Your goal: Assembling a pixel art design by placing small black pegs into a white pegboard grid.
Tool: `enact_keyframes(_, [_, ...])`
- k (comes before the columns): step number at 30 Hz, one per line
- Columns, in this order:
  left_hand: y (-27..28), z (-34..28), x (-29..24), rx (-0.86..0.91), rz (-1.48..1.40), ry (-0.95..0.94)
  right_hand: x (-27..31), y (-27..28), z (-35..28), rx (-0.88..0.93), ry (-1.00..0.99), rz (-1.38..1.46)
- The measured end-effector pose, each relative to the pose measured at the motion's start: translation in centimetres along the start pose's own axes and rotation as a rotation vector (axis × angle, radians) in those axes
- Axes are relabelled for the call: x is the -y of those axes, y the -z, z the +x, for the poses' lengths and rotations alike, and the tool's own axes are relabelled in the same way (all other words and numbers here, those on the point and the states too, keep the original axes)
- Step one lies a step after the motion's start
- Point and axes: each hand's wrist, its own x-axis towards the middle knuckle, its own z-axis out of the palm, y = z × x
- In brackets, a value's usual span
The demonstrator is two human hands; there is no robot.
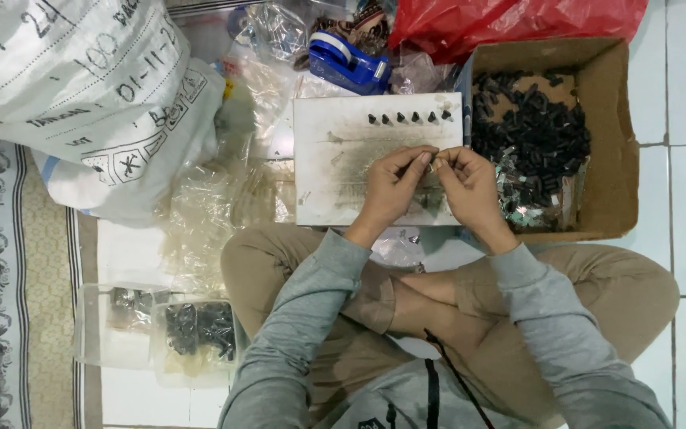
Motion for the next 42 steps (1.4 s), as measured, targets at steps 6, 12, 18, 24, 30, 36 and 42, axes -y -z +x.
enact_keyframes(6, [-0.1, 0.1, 1.6, -0.091, -0.302, 0.153, 1.0, 0.2, 0.4, 0.022, 0.018, 0.037])
enact_keyframes(12, [-0.1, 0.2, 0.6, -0.122, -0.356, 0.166, 3.3, -1.4, 0.4, 0.018, 0.093, -0.026])
enact_keyframes(18, [0.9, 0.5, -1.7, -0.233, -0.185, 0.159, 3.3, -3.2, 3.0, 0.007, 0.155, -0.149])
enact_keyframes(24, [5.0, 1.2, -2.7, -0.391, 0.054, 0.284, 1.8, -7.6, 8.5, 0.051, 0.425, -0.577])
enact_keyframes(30, [6.2, 2.1, -0.4, -0.268, 0.138, 0.406, 0.1, -10.6, 10.3, 0.055, 0.572, -0.999])
enact_keyframes(36, [6.2, 2.4, 0.7, -0.249, 0.162, 0.449, -1.1, -10.7, 10.6, 0.058, 0.626, -1.157])
enact_keyframes(42, [6.2, 2.9, 1.5, -0.277, 0.142, 0.435, -3.3, -10.5, 11.4, 0.053, 0.613, -1.182])
